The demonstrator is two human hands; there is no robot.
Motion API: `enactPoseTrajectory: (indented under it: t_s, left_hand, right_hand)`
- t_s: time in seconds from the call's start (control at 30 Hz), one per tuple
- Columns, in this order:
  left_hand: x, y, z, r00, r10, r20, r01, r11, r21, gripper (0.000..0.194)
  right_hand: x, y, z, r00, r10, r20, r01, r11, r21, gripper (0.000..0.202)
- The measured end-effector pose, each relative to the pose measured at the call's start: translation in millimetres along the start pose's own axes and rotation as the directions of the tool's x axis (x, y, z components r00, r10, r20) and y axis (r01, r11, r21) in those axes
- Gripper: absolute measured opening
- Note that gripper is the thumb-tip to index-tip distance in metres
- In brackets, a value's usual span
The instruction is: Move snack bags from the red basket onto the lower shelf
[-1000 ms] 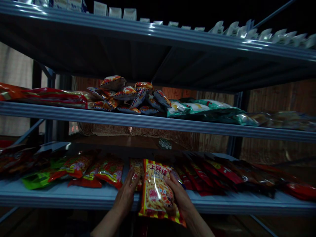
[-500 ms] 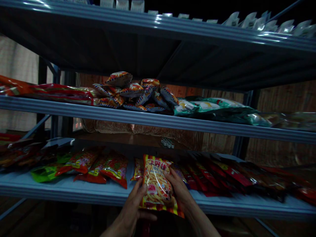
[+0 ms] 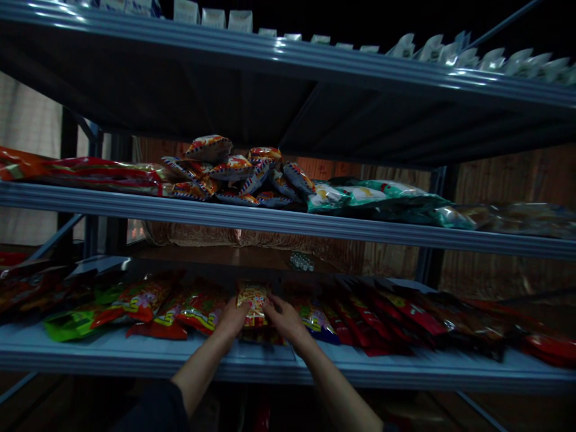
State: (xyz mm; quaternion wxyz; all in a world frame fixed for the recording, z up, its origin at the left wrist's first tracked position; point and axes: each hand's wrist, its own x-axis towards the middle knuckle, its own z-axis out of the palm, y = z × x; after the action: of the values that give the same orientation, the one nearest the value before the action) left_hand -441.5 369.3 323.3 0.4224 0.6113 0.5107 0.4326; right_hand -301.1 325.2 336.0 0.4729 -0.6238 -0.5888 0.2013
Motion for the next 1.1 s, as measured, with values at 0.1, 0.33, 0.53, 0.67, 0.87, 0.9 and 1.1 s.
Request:
enactPoseTrajectory:
  t_s: [0.1, 0.33, 0.53, 0.67, 0.87, 0.9, 1.1]
  left_hand:
    - [2, -7, -0.9, 1.000, 0.026, -0.015, -0.024, 0.990, 0.141, 0.035]
    - [10, -7, 1.6, 0.991, 0.102, 0.089, -0.107, 0.993, 0.058, 0.058]
    - [26, -9, 4.3, 0.959, 0.074, 0.274, -0.050, 0.994, -0.096, 0.057]
    - [29, -10, 1.0, 0.949, 0.086, 0.302, -0.038, 0.986, -0.161, 0.059]
    - [32, -18, 1.5, 0.941, 0.116, 0.319, -0.049, 0.977, -0.208, 0.061]
    - [32, -19, 1.5, 0.939, 0.117, 0.323, -0.049, 0.976, -0.210, 0.061]
    - [28, -16, -0.6, 0.952, 0.168, 0.256, -0.109, 0.967, -0.230, 0.063]
  right_hand:
    - [0, 2, 0, 1.000, 0.027, -0.010, -0.028, 0.996, -0.085, 0.042]
    - [8, 6, -1, 0.996, 0.058, 0.061, -0.050, 0.991, -0.125, 0.063]
    - [16, 18, 2, 0.986, 0.065, 0.153, -0.051, 0.994, -0.094, 0.063]
    - [15, 18, 2, 0.982, 0.074, 0.174, -0.058, 0.993, -0.099, 0.064]
    - [16, 19, 4, 0.985, 0.082, 0.152, -0.060, 0.988, -0.143, 0.064]
    - [16, 19, 4, 0.985, 0.082, 0.150, -0.059, 0.987, -0.152, 0.064]
    - [14, 17, 2, 0.992, 0.043, 0.117, -0.020, 0.981, -0.191, 0.062]
